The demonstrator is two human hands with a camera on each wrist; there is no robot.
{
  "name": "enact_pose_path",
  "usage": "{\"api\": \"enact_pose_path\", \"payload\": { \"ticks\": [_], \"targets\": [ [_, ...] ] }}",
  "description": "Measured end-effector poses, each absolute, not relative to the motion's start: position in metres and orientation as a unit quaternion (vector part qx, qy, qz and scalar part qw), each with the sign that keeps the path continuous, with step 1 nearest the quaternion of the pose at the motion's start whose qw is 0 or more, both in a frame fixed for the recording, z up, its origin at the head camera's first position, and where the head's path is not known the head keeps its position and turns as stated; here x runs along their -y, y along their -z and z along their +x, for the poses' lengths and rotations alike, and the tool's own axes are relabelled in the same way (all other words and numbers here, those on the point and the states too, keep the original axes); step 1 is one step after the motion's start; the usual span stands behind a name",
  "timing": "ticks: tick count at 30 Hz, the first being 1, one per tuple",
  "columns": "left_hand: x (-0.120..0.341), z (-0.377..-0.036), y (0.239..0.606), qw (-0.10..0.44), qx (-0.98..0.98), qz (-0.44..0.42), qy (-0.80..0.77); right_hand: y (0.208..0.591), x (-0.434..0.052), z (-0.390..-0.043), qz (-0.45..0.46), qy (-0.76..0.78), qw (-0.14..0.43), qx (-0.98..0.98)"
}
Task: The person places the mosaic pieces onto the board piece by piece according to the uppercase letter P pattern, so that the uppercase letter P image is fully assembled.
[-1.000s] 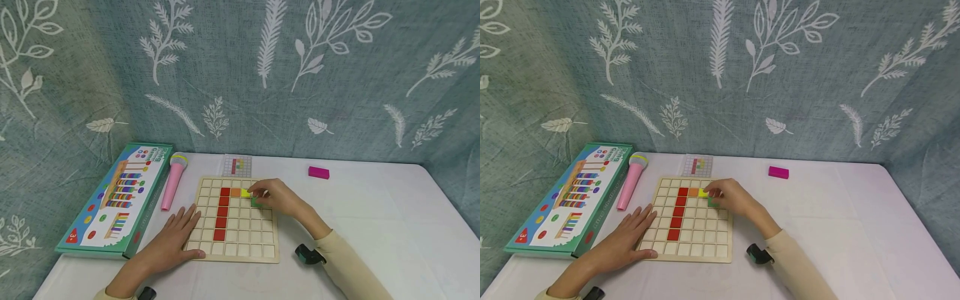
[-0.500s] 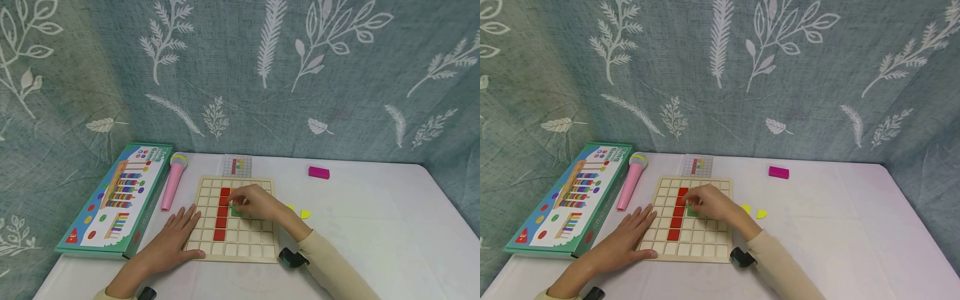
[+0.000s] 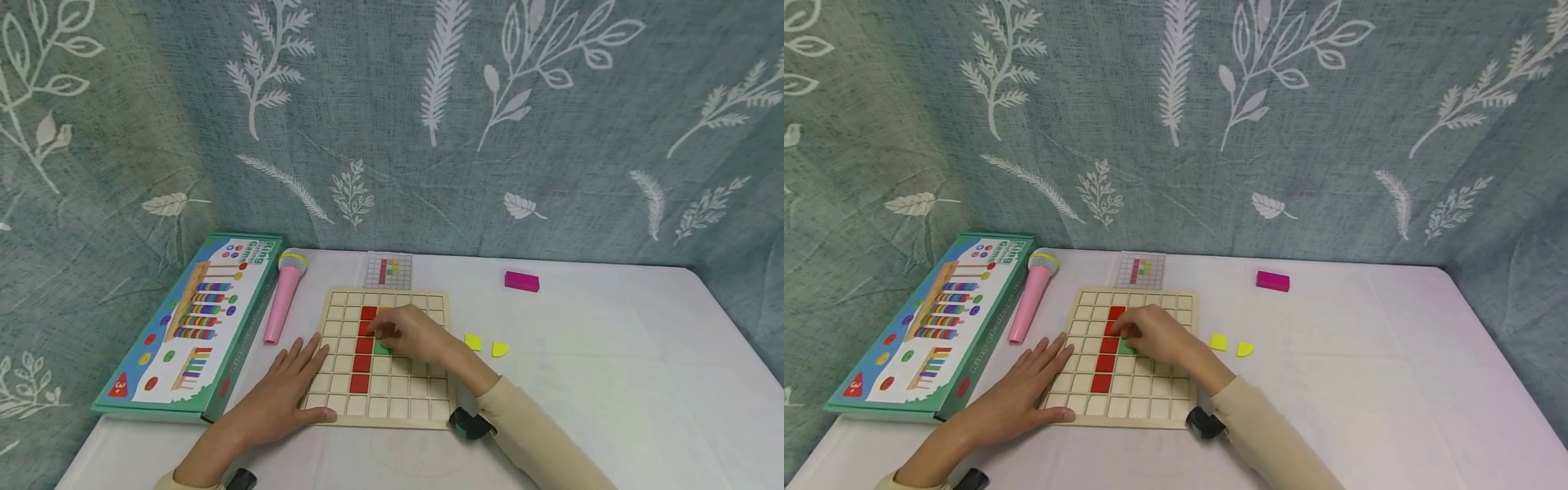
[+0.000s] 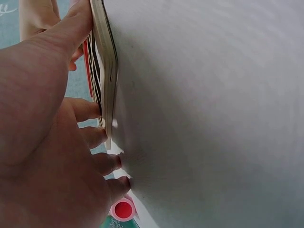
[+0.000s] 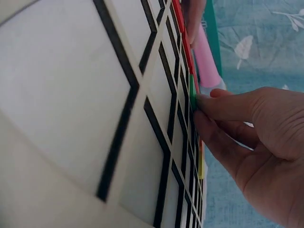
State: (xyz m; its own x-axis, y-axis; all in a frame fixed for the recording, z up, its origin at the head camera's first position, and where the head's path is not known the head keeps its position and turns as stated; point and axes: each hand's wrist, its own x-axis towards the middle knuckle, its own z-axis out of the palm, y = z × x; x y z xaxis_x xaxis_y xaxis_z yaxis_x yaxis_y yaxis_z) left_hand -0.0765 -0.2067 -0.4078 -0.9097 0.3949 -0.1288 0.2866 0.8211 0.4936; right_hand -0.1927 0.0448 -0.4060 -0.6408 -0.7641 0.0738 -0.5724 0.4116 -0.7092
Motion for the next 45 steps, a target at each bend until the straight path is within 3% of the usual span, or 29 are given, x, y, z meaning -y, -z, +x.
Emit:
{"api": "enact_pose_path", "payload": {
  "ticks": [13,34,45],
  "targets": [
    [0.208,-0.076,0.41,0.115,-0.947,0.179,-0.242,0.4,-0.058,-0.196,-0.383,0.356,0.123,-0.843],
    [0.208,-0.077,0.41,0.104,-0.948,0.187,-0.235,0.392,-0.185,-0.199,-0.294,0.342,0.101,-0.887],
    [0.208,-0.077,0.41,0.1,-0.948,0.188,-0.238,0.406,-0.215,-0.183,-0.275,0.331,0.108,-0.896]
  ]
}}
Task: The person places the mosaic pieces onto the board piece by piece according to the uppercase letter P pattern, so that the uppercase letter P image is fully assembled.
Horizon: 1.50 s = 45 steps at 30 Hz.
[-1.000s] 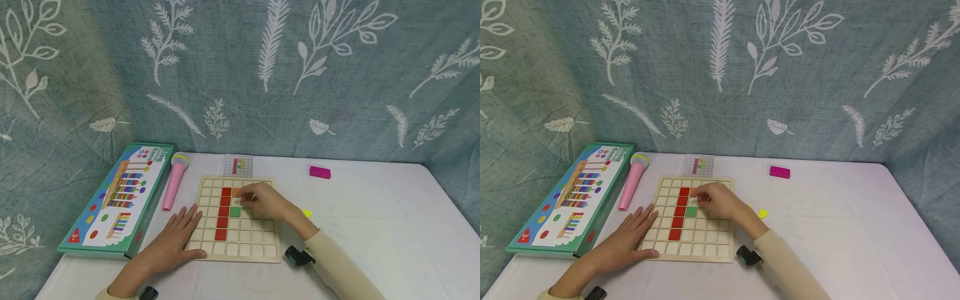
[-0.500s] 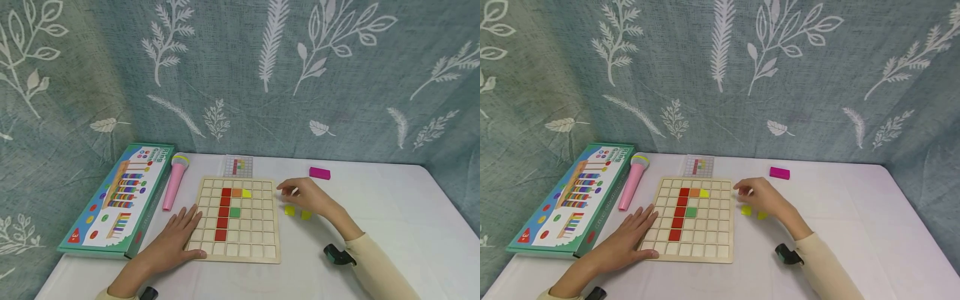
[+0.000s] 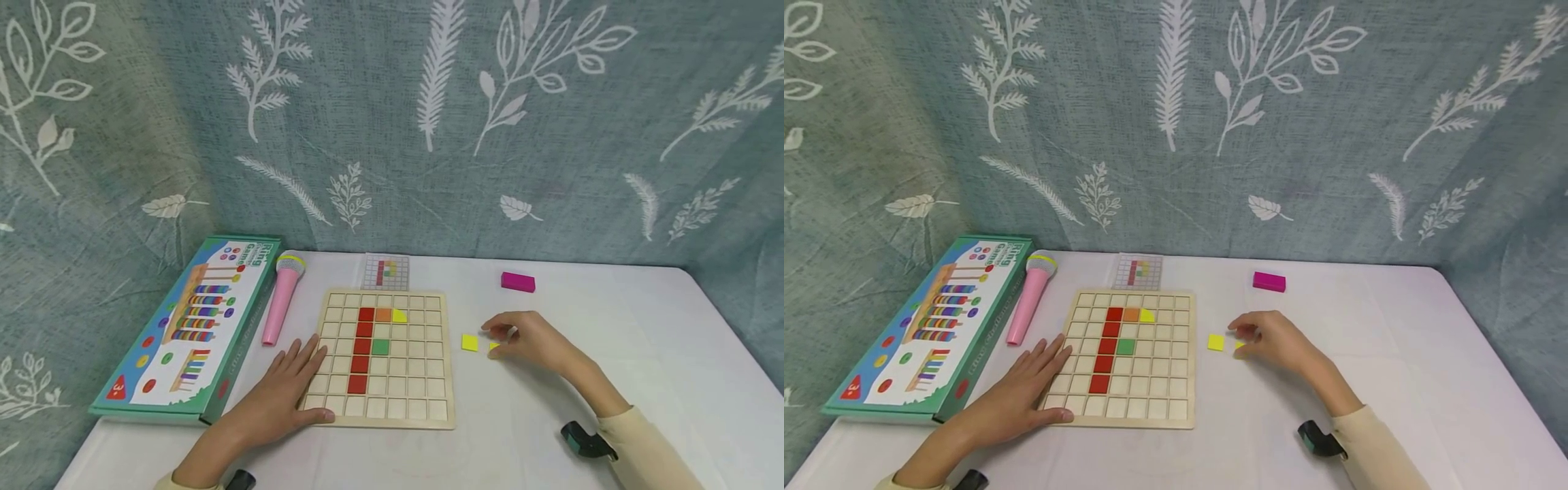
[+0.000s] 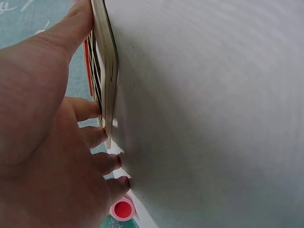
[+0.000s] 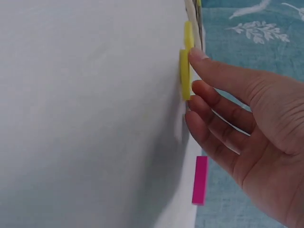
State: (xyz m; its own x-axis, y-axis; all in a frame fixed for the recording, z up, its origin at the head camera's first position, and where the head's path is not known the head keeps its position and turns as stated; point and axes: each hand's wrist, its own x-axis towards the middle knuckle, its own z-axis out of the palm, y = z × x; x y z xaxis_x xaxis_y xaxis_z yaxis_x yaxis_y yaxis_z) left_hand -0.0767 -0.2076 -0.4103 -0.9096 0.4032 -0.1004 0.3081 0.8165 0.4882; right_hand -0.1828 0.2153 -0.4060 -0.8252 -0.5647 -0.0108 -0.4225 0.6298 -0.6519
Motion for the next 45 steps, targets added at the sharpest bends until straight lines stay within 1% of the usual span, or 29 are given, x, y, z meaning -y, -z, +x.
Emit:
{"api": "enact_pose_path", "payload": {
  "ticks": [18,27,35,45],
  "targets": [
    [0.208,-0.076,0.411,0.102,-0.947,0.184,-0.242,0.409,-0.219,-0.17,-0.246,0.357,0.086,-0.897],
    [0.208,-0.076,0.412,0.098,-0.947,0.185,-0.243,0.402,-0.216,-0.172,-0.267,0.341,0.086,-0.897],
    [0.208,-0.076,0.411,0.103,-0.946,0.183,-0.245,0.394,-0.192,-0.179,-0.323,0.35,0.084,-0.875],
    [0.208,-0.075,0.41,0.104,-0.944,0.184,-0.252,0.39,-0.15,-0.184,-0.351,0.362,0.099,-0.858]
  ]
}}
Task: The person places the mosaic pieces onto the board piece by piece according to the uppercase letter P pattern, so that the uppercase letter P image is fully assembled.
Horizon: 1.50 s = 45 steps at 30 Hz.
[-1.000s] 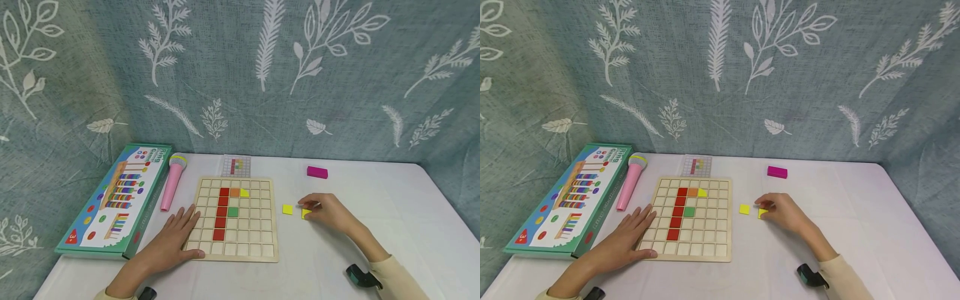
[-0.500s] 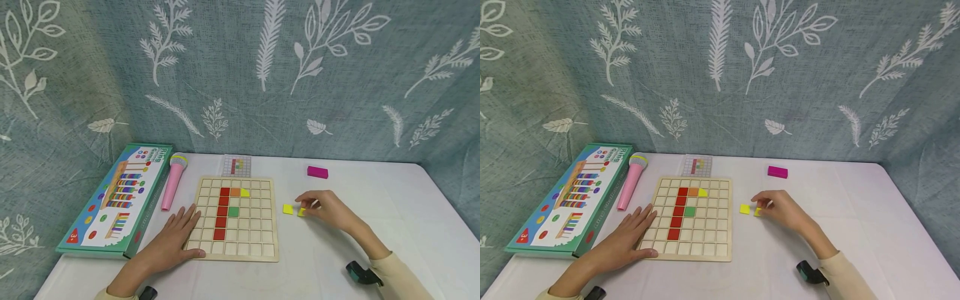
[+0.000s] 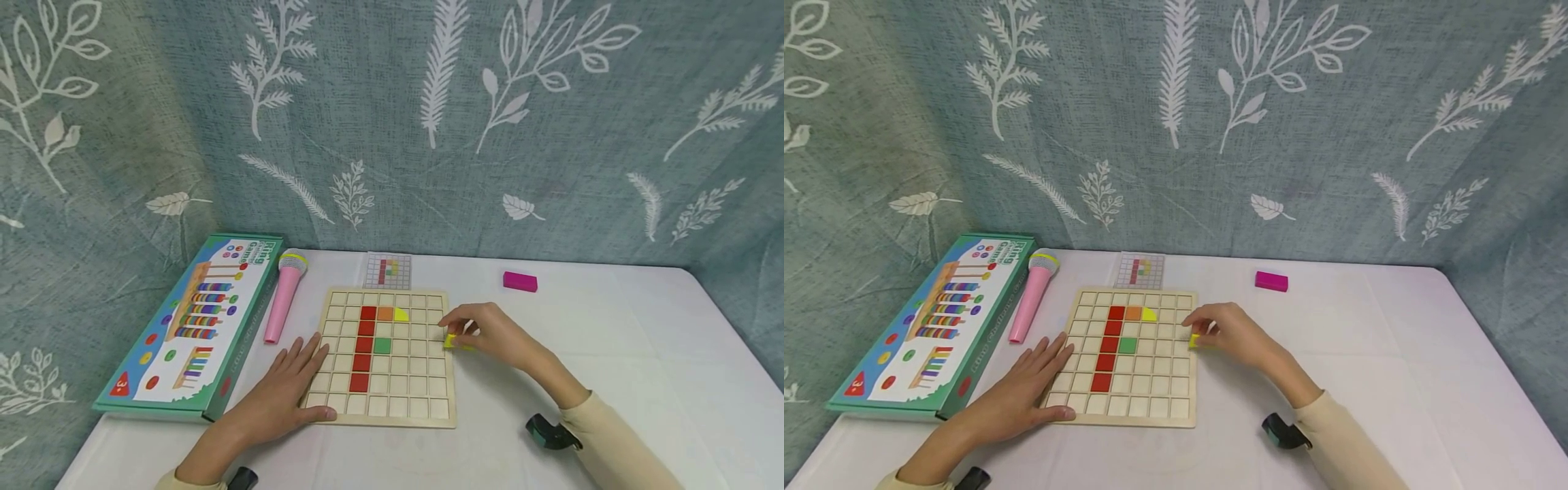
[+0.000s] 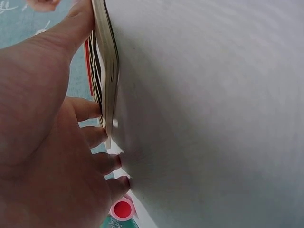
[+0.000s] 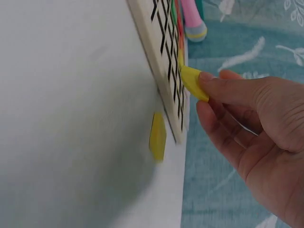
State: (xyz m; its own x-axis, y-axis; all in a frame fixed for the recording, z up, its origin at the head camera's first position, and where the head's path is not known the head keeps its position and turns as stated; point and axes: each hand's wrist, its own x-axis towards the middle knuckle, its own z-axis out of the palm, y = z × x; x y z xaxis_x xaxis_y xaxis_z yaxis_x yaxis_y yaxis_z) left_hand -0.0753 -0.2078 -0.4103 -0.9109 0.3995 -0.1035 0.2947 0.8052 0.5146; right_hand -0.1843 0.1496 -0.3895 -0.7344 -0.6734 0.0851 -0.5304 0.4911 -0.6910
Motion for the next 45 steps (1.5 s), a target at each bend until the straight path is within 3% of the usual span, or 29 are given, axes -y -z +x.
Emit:
{"api": "enact_pose_path", "payload": {
  "ticks": [18,45],
  "targets": [
    [0.207,-0.077,0.41,0.103,-0.948,0.182,-0.239,0.399,-0.085,-0.193,-0.385,0.38,0.129,-0.831],
    [0.206,-0.076,0.41,0.11,-0.948,0.178,-0.241,0.412,-0.068,-0.193,-0.382,0.361,0.125,-0.842]
  ]
}}
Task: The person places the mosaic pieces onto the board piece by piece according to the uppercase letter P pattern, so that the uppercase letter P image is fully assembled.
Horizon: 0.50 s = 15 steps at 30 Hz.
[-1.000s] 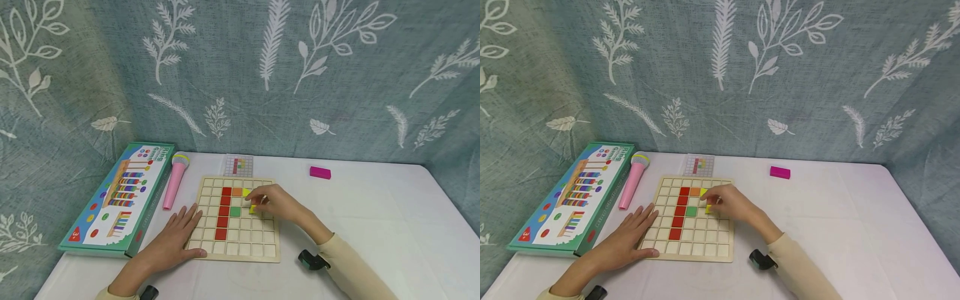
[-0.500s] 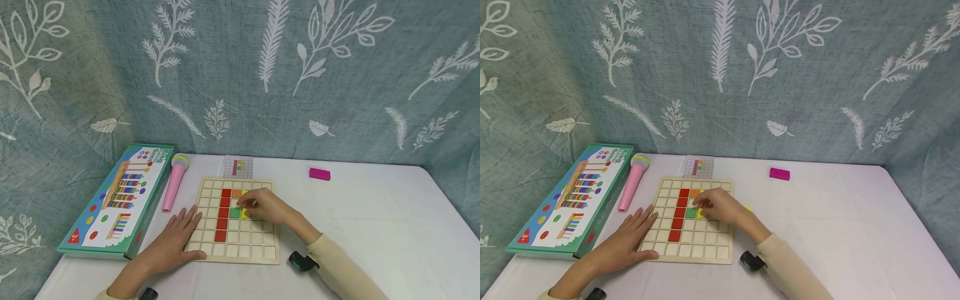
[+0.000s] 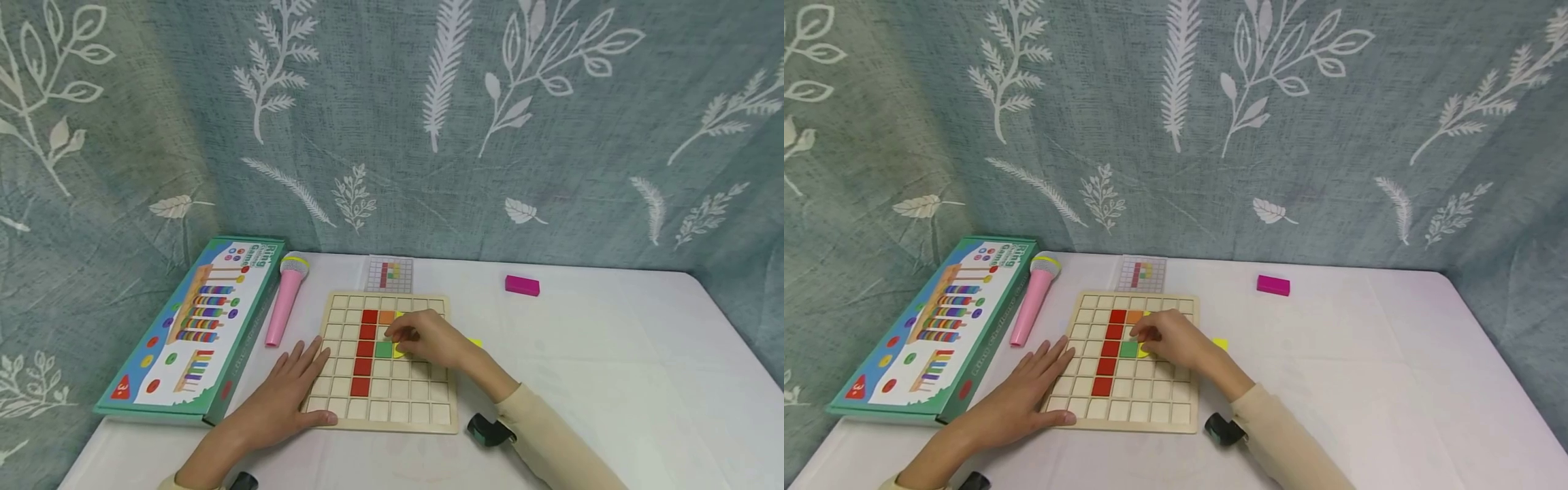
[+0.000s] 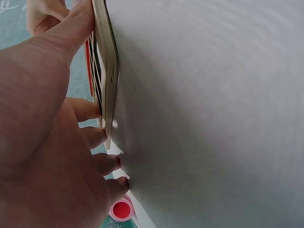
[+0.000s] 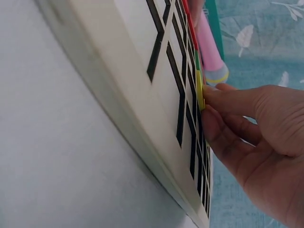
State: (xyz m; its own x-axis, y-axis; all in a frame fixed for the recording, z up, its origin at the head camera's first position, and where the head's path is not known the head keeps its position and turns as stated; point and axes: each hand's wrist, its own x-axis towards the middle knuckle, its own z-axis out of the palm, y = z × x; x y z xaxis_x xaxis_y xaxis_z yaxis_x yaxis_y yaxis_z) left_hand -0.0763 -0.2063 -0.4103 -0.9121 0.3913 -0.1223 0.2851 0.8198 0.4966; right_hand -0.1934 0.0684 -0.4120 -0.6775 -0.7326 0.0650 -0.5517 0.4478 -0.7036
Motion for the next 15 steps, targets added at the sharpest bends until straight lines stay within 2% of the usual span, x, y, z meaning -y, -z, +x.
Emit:
{"api": "enact_pose_path", "payload": {
  "ticks": [7,15],
  "targets": [
    [0.207,-0.077,0.41,0.113,-0.947,0.176,-0.242,0.405,-0.078,-0.189,-0.36,0.376,0.109,-0.847],
    [0.207,-0.077,0.409,0.111,-0.948,0.177,-0.241,0.396,-0.113,-0.196,-0.33,0.384,0.098,-0.856]
  ]
}}
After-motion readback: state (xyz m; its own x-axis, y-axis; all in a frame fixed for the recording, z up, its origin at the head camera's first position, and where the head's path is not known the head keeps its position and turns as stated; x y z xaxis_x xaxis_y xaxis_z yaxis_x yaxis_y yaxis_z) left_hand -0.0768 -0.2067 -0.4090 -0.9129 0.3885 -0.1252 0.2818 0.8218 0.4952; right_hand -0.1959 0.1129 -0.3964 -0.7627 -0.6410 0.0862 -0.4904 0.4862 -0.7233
